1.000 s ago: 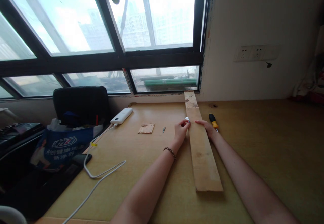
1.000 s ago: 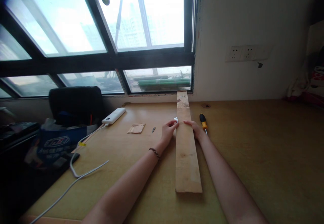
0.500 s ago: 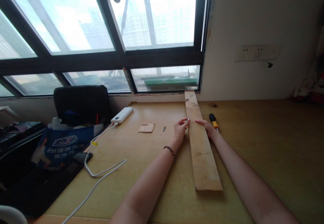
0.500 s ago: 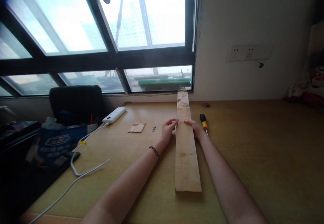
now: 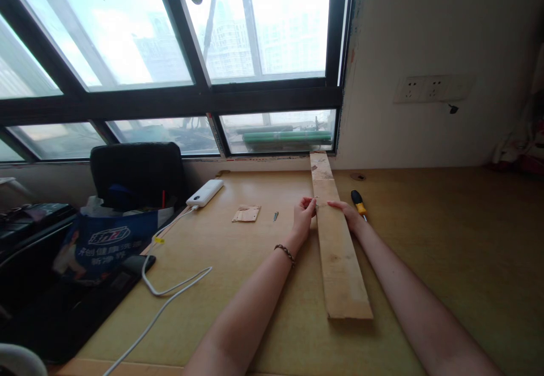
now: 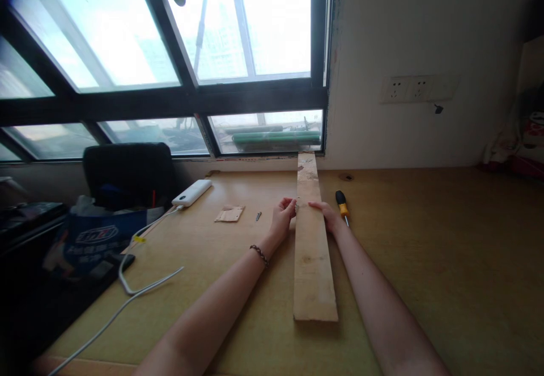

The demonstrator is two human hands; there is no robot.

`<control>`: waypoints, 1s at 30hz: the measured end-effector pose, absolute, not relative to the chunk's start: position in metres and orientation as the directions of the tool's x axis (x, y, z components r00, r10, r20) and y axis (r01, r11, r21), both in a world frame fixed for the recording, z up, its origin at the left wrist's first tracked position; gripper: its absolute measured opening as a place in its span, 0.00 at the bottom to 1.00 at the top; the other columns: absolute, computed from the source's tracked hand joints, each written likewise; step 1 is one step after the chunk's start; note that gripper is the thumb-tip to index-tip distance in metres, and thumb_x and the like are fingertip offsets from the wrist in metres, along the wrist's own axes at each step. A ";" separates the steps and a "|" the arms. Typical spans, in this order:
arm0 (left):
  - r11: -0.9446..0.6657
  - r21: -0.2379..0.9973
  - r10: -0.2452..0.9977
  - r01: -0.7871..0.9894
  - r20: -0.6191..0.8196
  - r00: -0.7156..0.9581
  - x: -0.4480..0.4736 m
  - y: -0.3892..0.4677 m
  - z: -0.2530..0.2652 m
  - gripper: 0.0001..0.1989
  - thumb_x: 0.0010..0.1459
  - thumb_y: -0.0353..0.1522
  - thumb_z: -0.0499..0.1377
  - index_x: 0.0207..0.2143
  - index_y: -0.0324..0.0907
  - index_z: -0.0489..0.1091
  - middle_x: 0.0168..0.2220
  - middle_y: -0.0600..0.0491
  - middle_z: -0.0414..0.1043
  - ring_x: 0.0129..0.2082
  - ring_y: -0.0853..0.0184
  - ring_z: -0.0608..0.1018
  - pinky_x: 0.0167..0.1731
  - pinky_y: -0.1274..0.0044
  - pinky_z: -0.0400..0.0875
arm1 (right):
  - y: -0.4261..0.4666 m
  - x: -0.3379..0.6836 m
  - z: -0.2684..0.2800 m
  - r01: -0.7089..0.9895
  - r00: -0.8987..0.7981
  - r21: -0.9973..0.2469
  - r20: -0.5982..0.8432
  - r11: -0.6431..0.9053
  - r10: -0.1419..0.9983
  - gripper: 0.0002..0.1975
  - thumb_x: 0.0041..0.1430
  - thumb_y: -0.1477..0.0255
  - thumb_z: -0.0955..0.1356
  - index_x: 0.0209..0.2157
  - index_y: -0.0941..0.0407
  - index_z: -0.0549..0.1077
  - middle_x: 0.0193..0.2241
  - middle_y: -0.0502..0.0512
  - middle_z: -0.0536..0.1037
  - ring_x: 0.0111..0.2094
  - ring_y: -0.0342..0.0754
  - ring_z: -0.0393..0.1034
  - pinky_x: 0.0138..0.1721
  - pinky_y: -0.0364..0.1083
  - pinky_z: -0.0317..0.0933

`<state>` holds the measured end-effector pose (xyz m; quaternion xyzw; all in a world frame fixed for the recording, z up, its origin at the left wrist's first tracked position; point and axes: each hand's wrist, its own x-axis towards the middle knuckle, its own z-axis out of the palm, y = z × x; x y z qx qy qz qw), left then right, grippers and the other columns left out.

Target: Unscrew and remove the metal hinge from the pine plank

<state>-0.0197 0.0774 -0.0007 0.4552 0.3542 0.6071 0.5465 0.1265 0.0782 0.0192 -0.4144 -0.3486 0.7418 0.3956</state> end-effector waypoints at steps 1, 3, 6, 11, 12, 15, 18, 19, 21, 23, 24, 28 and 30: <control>-0.156 0.926 0.985 -0.345 0.171 0.014 -0.020 0.078 -0.001 0.17 0.44 0.43 0.59 0.27 0.38 0.63 0.22 0.57 0.62 0.20 0.77 0.64 0.23 0.82 0.61 | 0.079 0.127 0.018 -0.299 -0.348 -0.842 -0.342 -0.449 0.873 0.13 0.53 0.71 0.62 0.37 0.63 0.70 0.23 0.57 0.77 0.24 0.48 0.71 0.31 0.45 0.65; -0.155 0.916 0.985 -0.369 0.172 0.014 -0.020 0.079 -0.001 0.16 0.45 0.42 0.58 0.27 0.39 0.61 0.20 0.59 0.59 0.18 0.77 0.62 0.21 0.82 0.59 | 0.081 0.128 0.016 -0.300 -0.359 -0.836 -0.347 -0.460 0.866 0.13 0.53 0.71 0.62 0.38 0.63 0.70 0.24 0.57 0.77 0.24 0.48 0.72 0.30 0.45 0.65; -0.138 0.889 0.988 -0.436 0.156 0.006 -0.019 0.079 -0.002 0.15 0.46 0.41 0.57 0.27 0.40 0.58 0.19 0.61 0.57 0.17 0.78 0.60 0.20 0.82 0.58 | 0.084 0.129 0.012 -0.310 -0.371 -0.831 -0.341 -0.461 0.864 0.13 0.53 0.72 0.62 0.38 0.63 0.70 0.26 0.58 0.77 0.25 0.48 0.72 0.31 0.46 0.65; -0.182 0.853 0.983 -0.490 0.172 -0.066 -0.017 0.081 0.005 0.13 0.48 0.38 0.56 0.26 0.41 0.55 0.17 0.62 0.52 0.15 0.79 0.57 0.18 0.83 0.53 | 0.085 0.130 0.010 -0.323 -0.396 -0.816 -0.344 -0.480 0.851 0.13 0.52 0.71 0.62 0.38 0.64 0.69 0.27 0.58 0.78 0.26 0.48 0.72 0.31 0.45 0.66; -0.202 0.851 0.979 -0.485 0.179 -0.095 -0.021 0.083 0.010 0.13 0.48 0.38 0.56 0.26 0.41 0.55 0.17 0.62 0.51 0.15 0.78 0.57 0.17 0.83 0.53 | 0.085 0.130 0.010 -0.322 -0.403 -0.811 -0.350 -0.489 0.845 0.14 0.52 0.71 0.62 0.38 0.64 0.69 0.26 0.59 0.77 0.26 0.48 0.72 0.31 0.46 0.66; -0.267 0.873 0.961 -0.408 0.208 -0.183 -0.050 0.095 0.033 0.12 0.49 0.37 0.56 0.25 0.42 0.54 0.16 0.62 0.51 0.14 0.77 0.57 0.17 0.82 0.52 | 0.084 0.130 0.011 -0.322 -0.409 -0.795 -0.372 -0.513 0.833 0.14 0.52 0.71 0.62 0.38 0.64 0.69 0.26 0.59 0.77 0.27 0.49 0.72 0.32 0.46 0.66; -0.306 0.940 0.928 -0.151 0.259 -0.267 -0.108 0.108 0.059 0.09 0.49 0.33 0.56 0.23 0.42 0.56 0.15 0.61 0.54 0.14 0.76 0.59 0.18 0.82 0.53 | 0.083 0.131 0.012 -0.323 -0.406 -0.788 -0.385 -0.524 0.829 0.13 0.52 0.71 0.62 0.38 0.64 0.69 0.25 0.59 0.77 0.26 0.49 0.72 0.32 0.47 0.66; -0.292 0.956 0.915 -0.036 0.268 -0.302 -0.130 0.111 0.066 0.08 0.48 0.31 0.56 0.23 0.41 0.57 0.15 0.60 0.55 0.15 0.75 0.60 0.19 0.82 0.54 | 0.083 0.131 0.012 -0.322 -0.403 -0.790 -0.384 -0.522 0.831 0.13 0.52 0.71 0.62 0.38 0.64 0.69 0.25 0.59 0.77 0.26 0.49 0.72 0.32 0.47 0.66; -0.249 0.942 0.886 0.225 0.316 -0.341 -0.172 0.113 0.071 0.07 0.46 0.28 0.57 0.21 0.41 0.59 0.16 0.58 0.59 0.17 0.73 0.62 0.20 0.82 0.54 | 0.083 0.131 0.013 -0.315 -0.393 -0.798 -0.382 -0.513 0.836 0.13 0.52 0.71 0.62 0.38 0.64 0.69 0.25 0.59 0.77 0.26 0.49 0.72 0.32 0.47 0.66; -0.152 0.853 0.888 0.499 0.340 -0.311 -0.203 0.112 0.066 0.06 0.46 0.27 0.57 0.21 0.41 0.60 0.16 0.58 0.60 0.18 0.72 0.63 0.21 0.81 0.54 | 0.083 0.130 0.013 -0.304 -0.385 -0.808 -0.380 -0.504 0.841 0.13 0.53 0.71 0.62 0.38 0.64 0.69 0.25 0.59 0.77 0.26 0.49 0.72 0.32 0.47 0.66; -0.090 0.782 0.910 0.617 0.317 -0.268 -0.213 0.111 0.061 0.06 0.47 0.28 0.56 0.21 0.40 0.61 0.16 0.57 0.61 0.19 0.72 0.64 0.21 0.81 0.55 | 0.083 0.130 0.014 -0.298 -0.383 -0.812 -0.380 -0.502 0.842 0.13 0.53 0.71 0.62 0.38 0.64 0.69 0.25 0.59 0.77 0.26 0.49 0.72 0.32 0.47 0.66; 0.023 0.480 0.980 0.877 0.163 -0.116 -0.223 0.112 0.038 0.05 0.50 0.31 0.55 0.25 0.38 0.65 0.24 0.52 0.69 0.25 0.70 0.69 0.25 0.80 0.59 | 0.082 0.130 0.014 -0.282 -0.386 -0.822 -0.375 -0.495 0.843 0.14 0.53 0.71 0.62 0.39 0.64 0.69 0.25 0.59 0.77 0.26 0.49 0.72 0.34 0.47 0.66; 0.030 0.406 0.986 0.913 0.136 -0.093 -0.221 0.116 0.030 0.06 0.50 0.32 0.55 0.27 0.38 0.67 0.28 0.50 0.71 0.29 0.69 0.71 0.27 0.80 0.60 | 0.082 0.130 0.014 -0.281 -0.381 -0.825 -0.372 -0.490 0.846 0.13 0.53 0.71 0.62 0.38 0.64 0.69 0.25 0.58 0.77 0.26 0.49 0.72 0.34 0.47 0.66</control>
